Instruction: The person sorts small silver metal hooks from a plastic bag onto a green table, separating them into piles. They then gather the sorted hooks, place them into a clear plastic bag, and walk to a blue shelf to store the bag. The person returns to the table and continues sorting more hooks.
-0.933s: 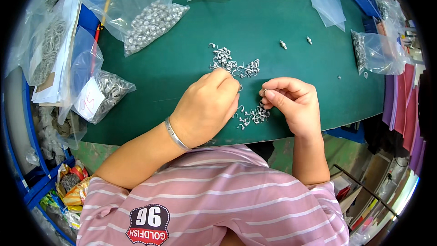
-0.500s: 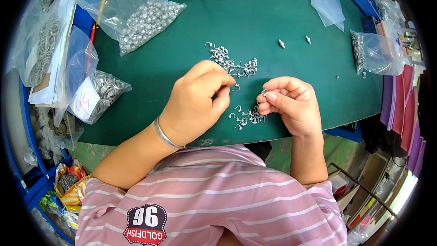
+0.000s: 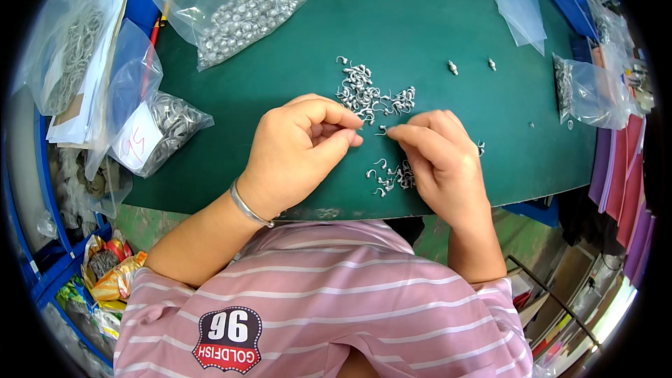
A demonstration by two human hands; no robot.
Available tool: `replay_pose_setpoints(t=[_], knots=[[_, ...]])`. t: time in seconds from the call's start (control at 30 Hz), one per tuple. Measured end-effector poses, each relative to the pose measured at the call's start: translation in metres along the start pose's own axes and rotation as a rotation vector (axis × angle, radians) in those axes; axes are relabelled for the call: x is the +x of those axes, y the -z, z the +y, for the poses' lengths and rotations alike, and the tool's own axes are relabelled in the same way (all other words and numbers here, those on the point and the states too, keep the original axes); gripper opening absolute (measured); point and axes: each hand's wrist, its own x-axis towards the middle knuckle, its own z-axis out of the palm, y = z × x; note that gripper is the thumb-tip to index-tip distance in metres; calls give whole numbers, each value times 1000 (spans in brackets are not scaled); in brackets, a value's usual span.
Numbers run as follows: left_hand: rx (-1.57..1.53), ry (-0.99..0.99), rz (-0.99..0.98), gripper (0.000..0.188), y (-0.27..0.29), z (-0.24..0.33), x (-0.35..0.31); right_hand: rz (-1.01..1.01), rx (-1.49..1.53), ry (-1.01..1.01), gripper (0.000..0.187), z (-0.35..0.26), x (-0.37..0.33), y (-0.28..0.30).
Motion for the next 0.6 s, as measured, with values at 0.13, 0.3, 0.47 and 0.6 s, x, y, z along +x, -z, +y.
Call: replay_pose_setpoints(t=[0.13,0.3,0.47,0.6], knots=[[-233,220,-34,10,2,5,-2,30,-70,52,15,3,6,-12],[-395,339,-57,11,4,6,-3,68,-78,66,14,5,6,-11],[-466,355,-89,11,4,4,-3,81,166,-91,15,0,-1,-6],[-520,379,-115,12,5,3,-3,59,220,-137,15,-5,-4,6]])
